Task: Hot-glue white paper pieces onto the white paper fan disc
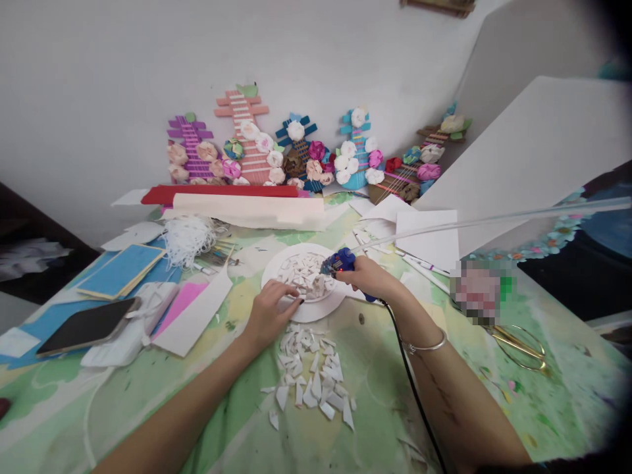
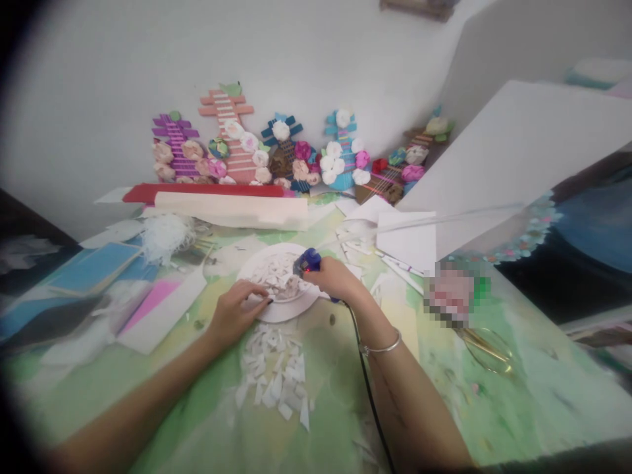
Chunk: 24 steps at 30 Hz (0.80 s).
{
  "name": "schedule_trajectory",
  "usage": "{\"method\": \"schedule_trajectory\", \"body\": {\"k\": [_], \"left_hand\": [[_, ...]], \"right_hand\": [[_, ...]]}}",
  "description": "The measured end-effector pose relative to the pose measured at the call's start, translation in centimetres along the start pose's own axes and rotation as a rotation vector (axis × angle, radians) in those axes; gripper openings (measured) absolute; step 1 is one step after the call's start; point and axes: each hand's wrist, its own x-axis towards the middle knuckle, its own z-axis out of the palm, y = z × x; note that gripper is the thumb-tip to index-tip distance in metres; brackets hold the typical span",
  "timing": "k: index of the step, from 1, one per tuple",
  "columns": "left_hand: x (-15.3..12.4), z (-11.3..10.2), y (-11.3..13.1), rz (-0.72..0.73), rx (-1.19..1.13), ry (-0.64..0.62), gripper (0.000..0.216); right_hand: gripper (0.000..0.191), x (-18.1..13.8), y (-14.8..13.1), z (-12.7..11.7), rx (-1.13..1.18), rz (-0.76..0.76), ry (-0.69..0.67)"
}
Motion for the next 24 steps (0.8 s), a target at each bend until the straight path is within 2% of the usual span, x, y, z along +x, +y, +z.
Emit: {"method": "schedule_trajectory", "body": {"k": [6, 10, 14, 18, 24], "left_hand": [[2.4, 1.5, 0.3, 0.102, 0.102, 0.021, 0.003], [3.7, 3.3, 0.3, 0.085, 0.205, 0.044, 0.004], [4.3, 4.4, 0.3, 0.087, 0.21, 0.041, 0.011], [4.1, 4.2, 0.1, 0.098, 0.241, 0.019, 0.017], [3.1, 2.4, -0.2, 0.05, 0.187, 0.073, 0.017]], "right_hand": [[0.03, -0.4, 0.0, -0.7, 0.038, -0.01, 0.042], [0.028, -0.5, 0.0, -0.9, 0.052, -0.006, 0.062], [0.029, -0.6, -0.1, -1.1, 0.049, 0.006, 0.078], [0.029, -0.7, -0.1, -1.2, 0.049, -0.003, 0.087], [0.028, -0.8, -0.2, -1.2, 0.052, -0.018, 0.072]]}}
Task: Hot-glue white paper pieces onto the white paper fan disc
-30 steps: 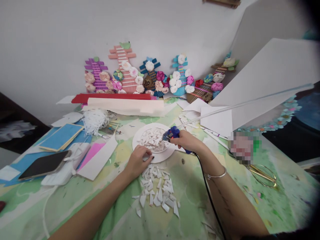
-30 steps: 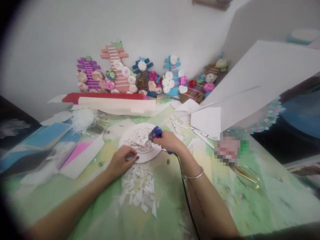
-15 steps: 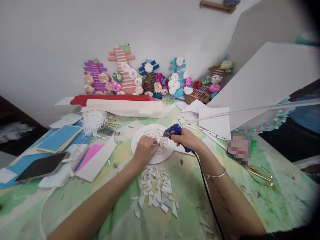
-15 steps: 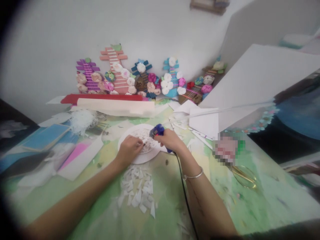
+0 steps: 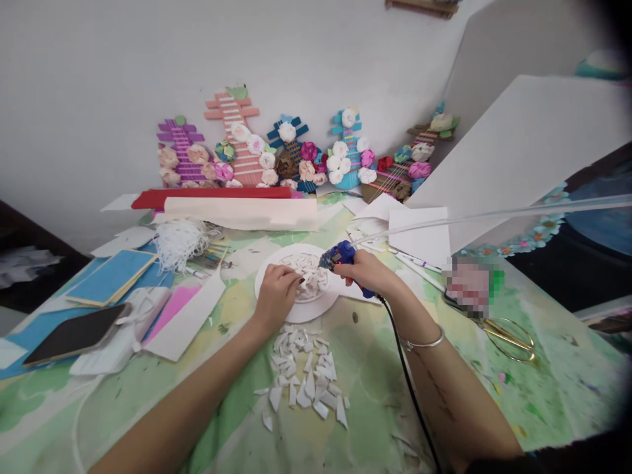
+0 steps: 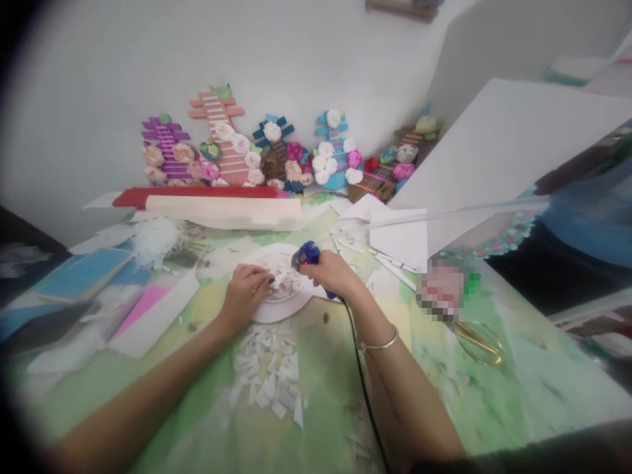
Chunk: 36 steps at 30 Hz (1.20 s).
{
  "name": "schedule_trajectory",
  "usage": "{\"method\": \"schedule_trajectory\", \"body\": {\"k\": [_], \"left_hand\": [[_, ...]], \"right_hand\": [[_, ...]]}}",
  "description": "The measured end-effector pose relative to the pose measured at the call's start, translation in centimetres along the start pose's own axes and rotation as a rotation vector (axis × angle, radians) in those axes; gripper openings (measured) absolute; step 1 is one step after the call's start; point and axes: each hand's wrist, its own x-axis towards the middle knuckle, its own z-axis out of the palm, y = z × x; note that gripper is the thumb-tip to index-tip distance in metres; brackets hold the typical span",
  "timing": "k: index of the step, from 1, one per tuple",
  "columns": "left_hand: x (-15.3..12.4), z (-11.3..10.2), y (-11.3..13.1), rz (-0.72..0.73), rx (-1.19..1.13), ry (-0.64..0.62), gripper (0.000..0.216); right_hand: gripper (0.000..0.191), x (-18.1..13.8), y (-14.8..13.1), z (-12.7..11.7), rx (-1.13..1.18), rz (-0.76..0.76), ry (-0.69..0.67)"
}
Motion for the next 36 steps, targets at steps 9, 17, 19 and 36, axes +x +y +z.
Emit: {"method": "schedule_trajectory", "body": {"k": [9, 17, 19, 36], "left_hand": [[-4.0, -4.2, 1.9, 0.086, -0.113, -0.265, 0.013], [-7.3, -5.6, 2.3, 0.095, -0.056, -0.494, 0.012], [-7.2, -5.4, 2.1, 0.077, -0.108, -0.487, 0.009], [0.9, -2.0, 1.6, -0.112, -0.185, -0.282, 0.013]], "right_hand": [[0.028, -0.2, -0.7, 0.6, -0.011, -0.027, -0.111], [0.025, 0.0, -0.8, 1.5, -0.031, 0.021, -0.16], [0.026, -0.1, -0.8, 1.3, -0.027, 0.005, -0.154], [0.027, -0.4, 0.1, -0.8, 0.023, -0.036, -0.008]]}}
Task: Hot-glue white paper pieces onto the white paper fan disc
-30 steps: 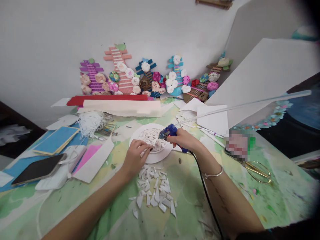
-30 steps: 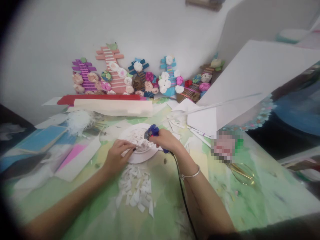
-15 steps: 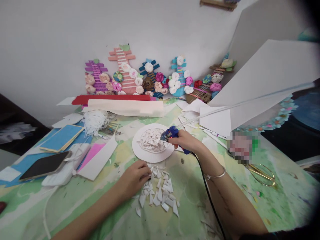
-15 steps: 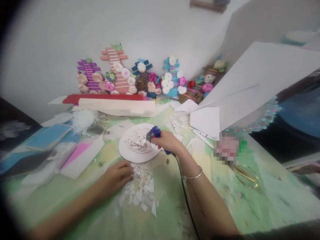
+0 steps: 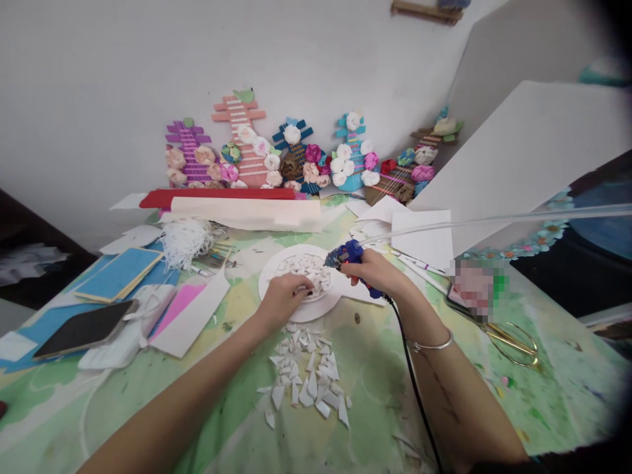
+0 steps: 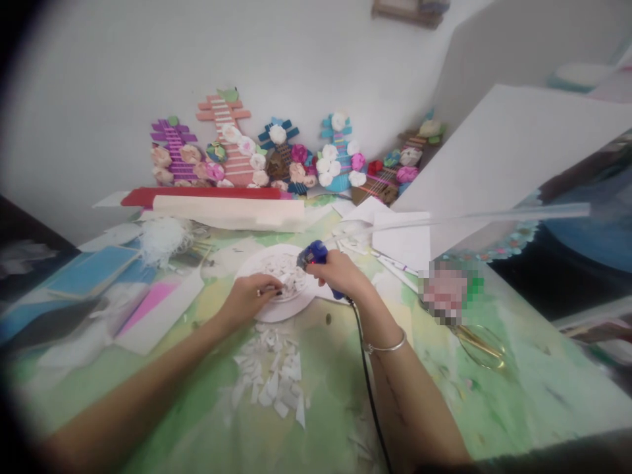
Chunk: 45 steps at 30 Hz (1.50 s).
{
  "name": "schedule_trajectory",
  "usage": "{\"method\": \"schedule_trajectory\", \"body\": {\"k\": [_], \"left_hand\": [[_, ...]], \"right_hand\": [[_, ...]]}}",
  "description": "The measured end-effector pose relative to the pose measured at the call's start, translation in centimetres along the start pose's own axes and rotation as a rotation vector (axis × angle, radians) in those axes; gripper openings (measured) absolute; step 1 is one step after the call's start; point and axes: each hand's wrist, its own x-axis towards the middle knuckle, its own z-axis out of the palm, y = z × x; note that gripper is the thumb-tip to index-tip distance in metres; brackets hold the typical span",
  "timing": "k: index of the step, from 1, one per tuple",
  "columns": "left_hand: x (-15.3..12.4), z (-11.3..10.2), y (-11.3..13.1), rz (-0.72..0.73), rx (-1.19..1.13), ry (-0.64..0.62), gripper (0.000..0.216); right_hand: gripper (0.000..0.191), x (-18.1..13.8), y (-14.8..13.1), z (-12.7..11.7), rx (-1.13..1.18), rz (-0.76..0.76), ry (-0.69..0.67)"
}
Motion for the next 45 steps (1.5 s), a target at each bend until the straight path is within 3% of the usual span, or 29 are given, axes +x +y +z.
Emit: {"method": "schedule_trajectory", "body": {"k": [6, 14, 20, 24, 27, 31, 38, 42, 45], "left_hand": [[2.6, 1.8, -0.4, 0.083, 0.135, -0.008, 0.021], [2.4, 2.5, -1.5, 0.08, 0.174, 0.006, 0.022], [2.1, 1.8, -1.5, 0.046, 0.129, 0.024, 0.024], [2.0, 0.6, -1.3, -0.119, 0.016, 0.058, 0.03], [1.7, -0.6, -1.0, -0.207, -0.08, 0.038, 0.036], [1.0, -1.2, -0.7, -0.217, -0.111, 0.036, 0.034], [0.1, 0.0, -0.6, -0.146, 0.028, 0.096, 0.026], [0.2, 1.0, -0.9, -0.015, 0.169, 0.131, 0.005], [0.3, 1.6, -1.2, 0.095, 0.261, 0.151, 0.008]], "right_hand": [[0.027, 0.1, 0.3, -0.4, 0.006, 0.028, 0.03], [0.026, -0.1, 0.2, -0.7, 0.01, 0.036, 0.04], [0.026, -0.1, 0.1, -0.7, -0.008, 0.025, 0.04], [0.026, 0.0, 0.2, -0.6, 0.011, 0.031, 0.023], [0.027, -0.1, 0.2, -0.4, 0.008, 0.012, -0.033], [0.027, -0.2, 0.1, 0.0, -0.001, -0.024, -0.138], [0.027, -0.3, -0.6, 0.5, -0.062, 0.009, -0.179], [0.027, -0.3, -0.3, 0.2, -0.07, 0.003, -0.151], [0.027, -0.2, -0.1, 0.2, -0.061, -0.006, -0.166]]}}
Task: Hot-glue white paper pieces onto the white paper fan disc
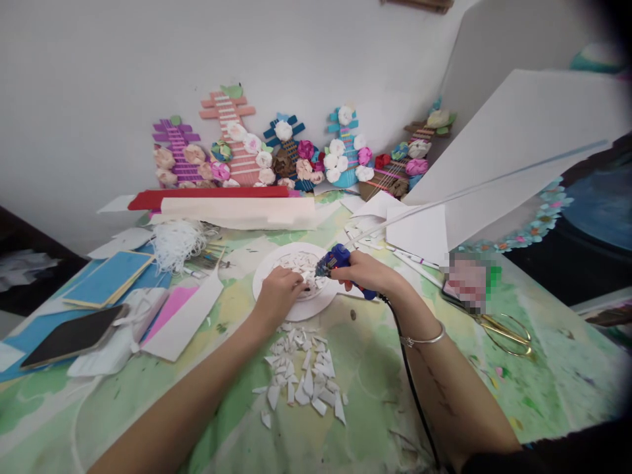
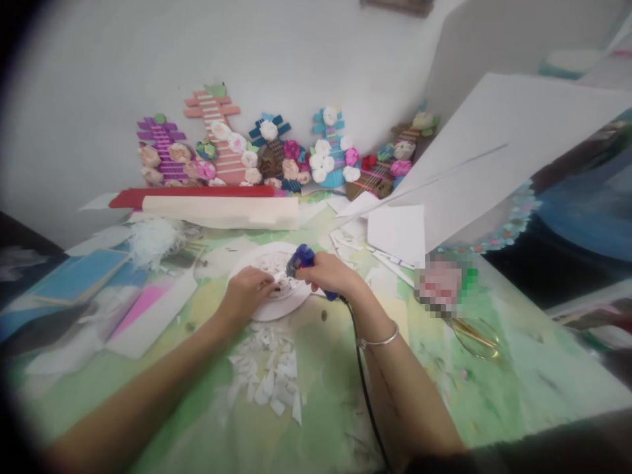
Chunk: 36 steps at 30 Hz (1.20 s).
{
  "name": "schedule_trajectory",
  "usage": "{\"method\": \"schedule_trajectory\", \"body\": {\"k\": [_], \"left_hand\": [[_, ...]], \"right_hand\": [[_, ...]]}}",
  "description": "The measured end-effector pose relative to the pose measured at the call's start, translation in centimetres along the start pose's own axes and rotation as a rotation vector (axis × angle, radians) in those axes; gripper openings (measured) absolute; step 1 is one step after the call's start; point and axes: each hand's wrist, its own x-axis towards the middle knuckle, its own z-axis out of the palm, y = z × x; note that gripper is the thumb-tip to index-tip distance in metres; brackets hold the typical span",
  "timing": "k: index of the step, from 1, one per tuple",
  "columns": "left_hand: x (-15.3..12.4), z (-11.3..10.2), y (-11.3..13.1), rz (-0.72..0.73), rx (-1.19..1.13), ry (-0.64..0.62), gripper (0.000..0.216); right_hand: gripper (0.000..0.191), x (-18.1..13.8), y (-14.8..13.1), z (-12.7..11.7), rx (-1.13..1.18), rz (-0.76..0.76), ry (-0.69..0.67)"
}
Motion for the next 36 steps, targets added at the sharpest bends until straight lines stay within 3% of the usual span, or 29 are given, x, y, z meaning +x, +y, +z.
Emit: {"method": "schedule_trajectory", "body": {"k": [9, 22, 29, 36], "left_hand": [[-0.7, 1.5, -0.2, 0.232, 0.086, 0.08, 0.019], [-2.1, 0.1, -0.5, 0.221, 0.06, 0.199, 0.013], [-1.9, 0.0, -0.1, 0.226, 0.027, 0.195, 0.011], [-1.7, 0.2, 0.3, 0.269, 0.078, 0.134, 0.016]], "right_hand": [[0.026, 0.2, 0.2, 0.1, 0.025, -0.016, -0.005], [0.024, 0.3, -0.8, 1.1, 0.019, 0.008, -0.033], [0.026, 0.6, -1.1, 1.6, -0.072, 0.023, -0.021], [0.025, 0.3, -0.7, 1.1, 0.026, 0.03, -0.03]]}}
